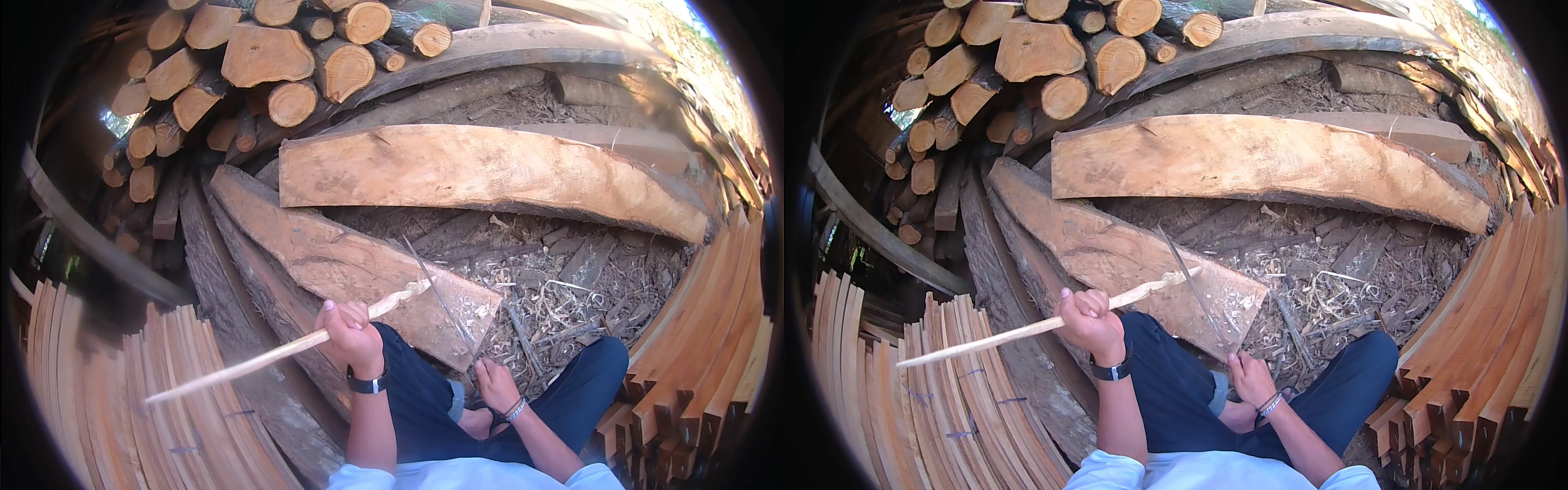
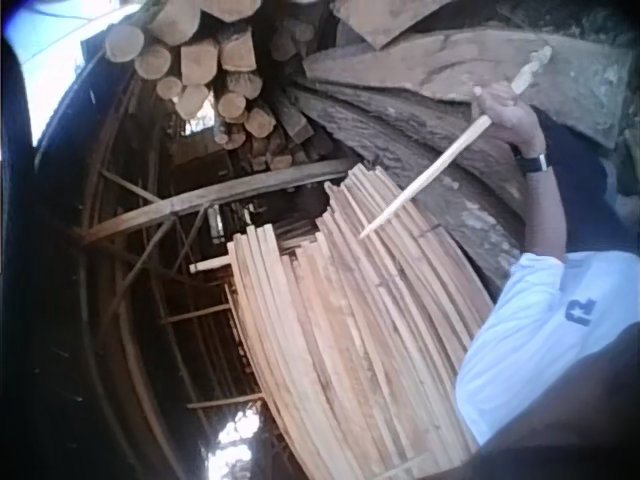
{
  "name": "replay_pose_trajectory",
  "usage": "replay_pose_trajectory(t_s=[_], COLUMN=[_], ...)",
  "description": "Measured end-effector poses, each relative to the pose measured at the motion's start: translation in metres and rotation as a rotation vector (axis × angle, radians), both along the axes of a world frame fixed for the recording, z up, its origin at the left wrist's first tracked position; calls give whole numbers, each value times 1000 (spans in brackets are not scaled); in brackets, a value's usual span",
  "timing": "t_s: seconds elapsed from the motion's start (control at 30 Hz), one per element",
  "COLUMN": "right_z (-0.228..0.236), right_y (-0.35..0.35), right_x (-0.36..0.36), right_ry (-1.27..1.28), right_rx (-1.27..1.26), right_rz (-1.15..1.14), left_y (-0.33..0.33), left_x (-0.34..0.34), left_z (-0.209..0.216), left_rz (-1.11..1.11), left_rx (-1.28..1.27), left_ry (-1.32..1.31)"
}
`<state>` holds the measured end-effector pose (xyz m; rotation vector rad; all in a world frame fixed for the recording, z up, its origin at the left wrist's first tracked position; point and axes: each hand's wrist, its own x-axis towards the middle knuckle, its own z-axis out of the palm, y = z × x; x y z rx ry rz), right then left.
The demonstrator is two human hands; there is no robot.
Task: The person whittles and shapes a long piece of wood using a large blade, removing shavings from different sides.
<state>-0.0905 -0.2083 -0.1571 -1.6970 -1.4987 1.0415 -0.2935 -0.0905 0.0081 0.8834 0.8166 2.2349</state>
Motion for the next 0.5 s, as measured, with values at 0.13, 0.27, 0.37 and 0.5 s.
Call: replay_pose_trajectory(t_s=[0.13, 0.27, 0.37, 0.5], right_z=[5, 9, -1, -5], right_y=[-1, 8, 19, 27], right_x=[-7, -12, -12, -13], right_ry=[112, 9, -89, -125], right_rx=[-119, 7, 11, -10], right_rz=[80, 133, 133, 152], left_y=[-18, -29, -41, -57], left_x=[-3, -6, -9, -18], left_z=[-14, -23, -30, -45], left_rz=[-39, -131, -137, -184], left_rx=[59, 125, 178, 244], left_ry=[48, 143, 202, 261])
